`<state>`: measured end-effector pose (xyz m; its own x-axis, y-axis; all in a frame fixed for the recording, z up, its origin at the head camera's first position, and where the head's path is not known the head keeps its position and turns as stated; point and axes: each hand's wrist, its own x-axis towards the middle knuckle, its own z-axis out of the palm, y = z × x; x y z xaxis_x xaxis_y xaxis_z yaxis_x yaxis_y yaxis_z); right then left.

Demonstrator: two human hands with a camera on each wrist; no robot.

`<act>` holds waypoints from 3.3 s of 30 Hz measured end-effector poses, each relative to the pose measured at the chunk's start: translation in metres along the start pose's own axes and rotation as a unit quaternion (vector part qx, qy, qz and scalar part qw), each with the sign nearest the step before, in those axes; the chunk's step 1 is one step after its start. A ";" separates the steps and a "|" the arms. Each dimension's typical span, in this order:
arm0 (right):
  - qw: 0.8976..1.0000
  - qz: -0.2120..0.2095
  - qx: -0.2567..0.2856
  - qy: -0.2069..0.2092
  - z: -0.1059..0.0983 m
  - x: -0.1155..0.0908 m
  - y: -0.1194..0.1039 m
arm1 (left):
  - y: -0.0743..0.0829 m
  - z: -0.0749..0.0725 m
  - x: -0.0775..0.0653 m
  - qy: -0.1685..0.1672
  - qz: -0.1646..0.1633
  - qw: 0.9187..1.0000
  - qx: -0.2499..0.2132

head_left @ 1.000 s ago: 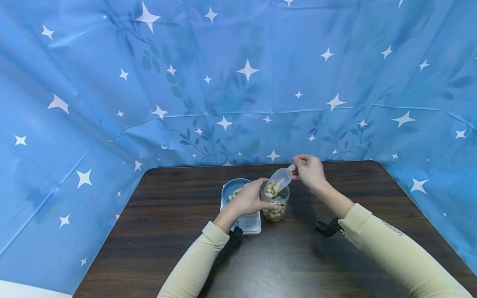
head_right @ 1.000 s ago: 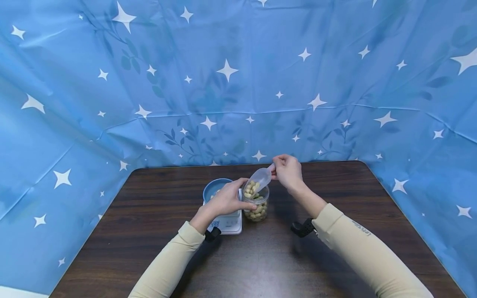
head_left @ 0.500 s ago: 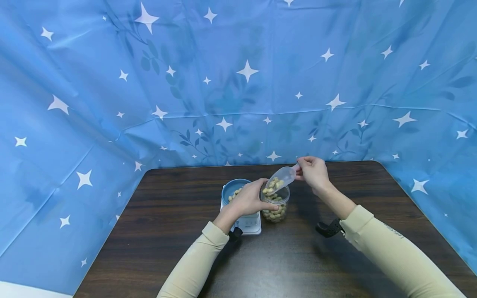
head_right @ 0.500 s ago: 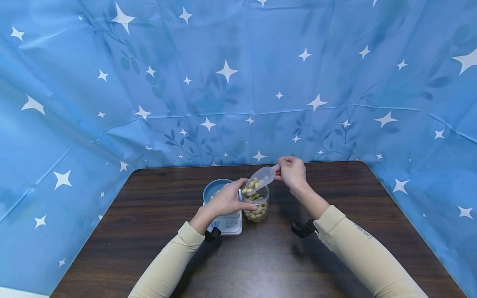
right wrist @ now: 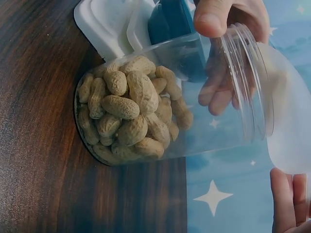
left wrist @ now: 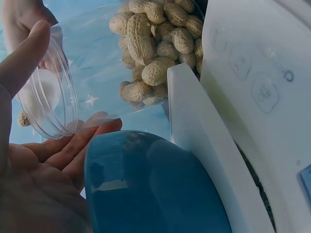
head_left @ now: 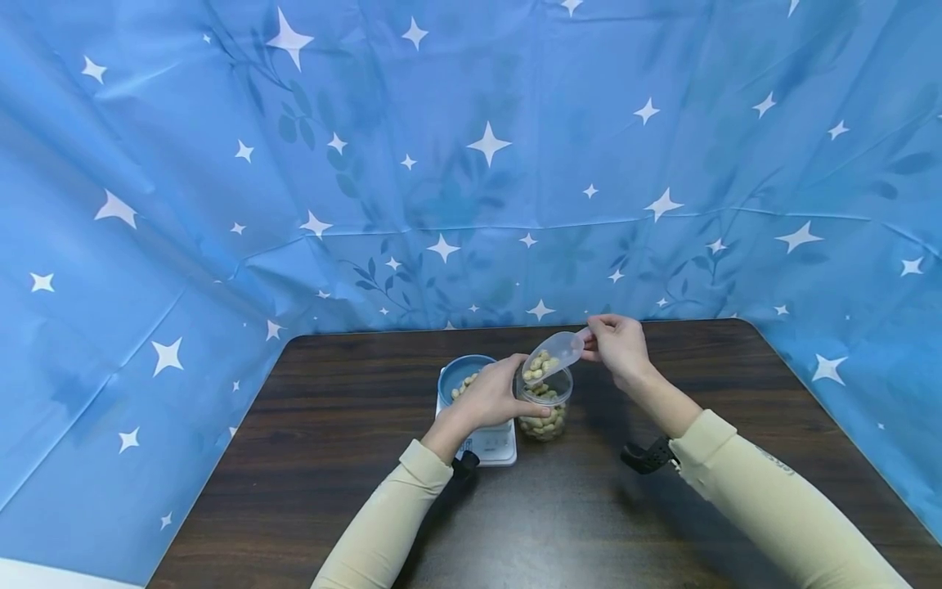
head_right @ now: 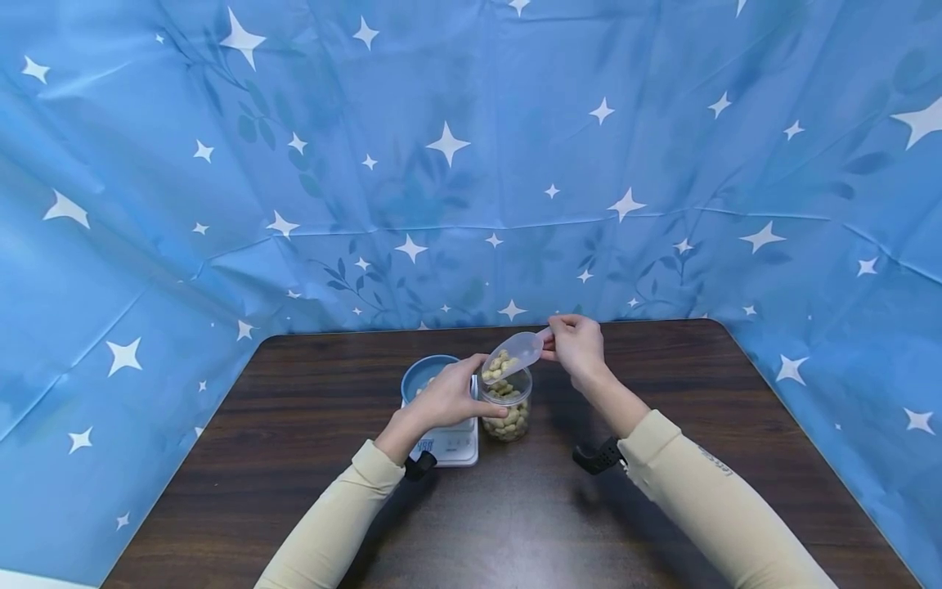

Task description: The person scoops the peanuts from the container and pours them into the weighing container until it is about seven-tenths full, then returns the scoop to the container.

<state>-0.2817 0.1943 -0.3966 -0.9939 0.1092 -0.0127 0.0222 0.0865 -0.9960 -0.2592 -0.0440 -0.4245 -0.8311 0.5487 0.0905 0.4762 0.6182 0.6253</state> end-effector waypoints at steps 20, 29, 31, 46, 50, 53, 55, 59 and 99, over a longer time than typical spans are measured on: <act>0.997 0.012 0.077 0.008 -0.010 -0.001 0.004 | 0.000 0.004 -0.002 0.004 -0.004 1.000 -0.003; 0.994 -0.018 0.103 0.010 -0.011 0.001 -0.004 | 0.005 -0.003 -0.013 0.008 -0.032 0.999 0.025; 0.994 -0.020 0.106 0.007 -0.010 0.001 -0.006 | 0.002 -0.009 -0.018 0.011 -0.042 0.998 0.036; 0.994 -0.017 0.111 -0.010 0.014 0.006 -0.011 | -0.047 -0.041 -0.051 0.026 -0.105 0.994 0.031; 0.995 -0.019 0.098 -0.022 0.024 0.008 -0.013 | -0.055 -0.045 -0.056 0.026 -0.122 0.992 0.016; 0.996 -0.023 0.085 -0.022 0.033 0.010 -0.013 | -0.058 -0.046 -0.057 0.019 -0.133 0.991 0.015; 0.997 -0.029 0.071 -0.018 0.038 0.011 -0.013 | -0.059 -0.046 -0.057 0.012 -0.141 0.990 0.012; 0.998 -0.045 0.035 -0.007 0.049 0.012 -0.013 | -0.061 -0.046 -0.056 -0.003 -0.151 0.989 -0.006; 0.975 -0.219 -0.040 -0.022 0.028 -0.009 -0.035 | -0.062 -0.040 -0.055 0.015 -0.122 0.992 0.004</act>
<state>-0.2761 0.1621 -0.3639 -0.9138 0.0021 0.4062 -0.3982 0.1922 -0.8969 -0.2543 -0.1352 -0.4377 -0.9299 0.3656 -0.0398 0.2623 0.7351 0.6252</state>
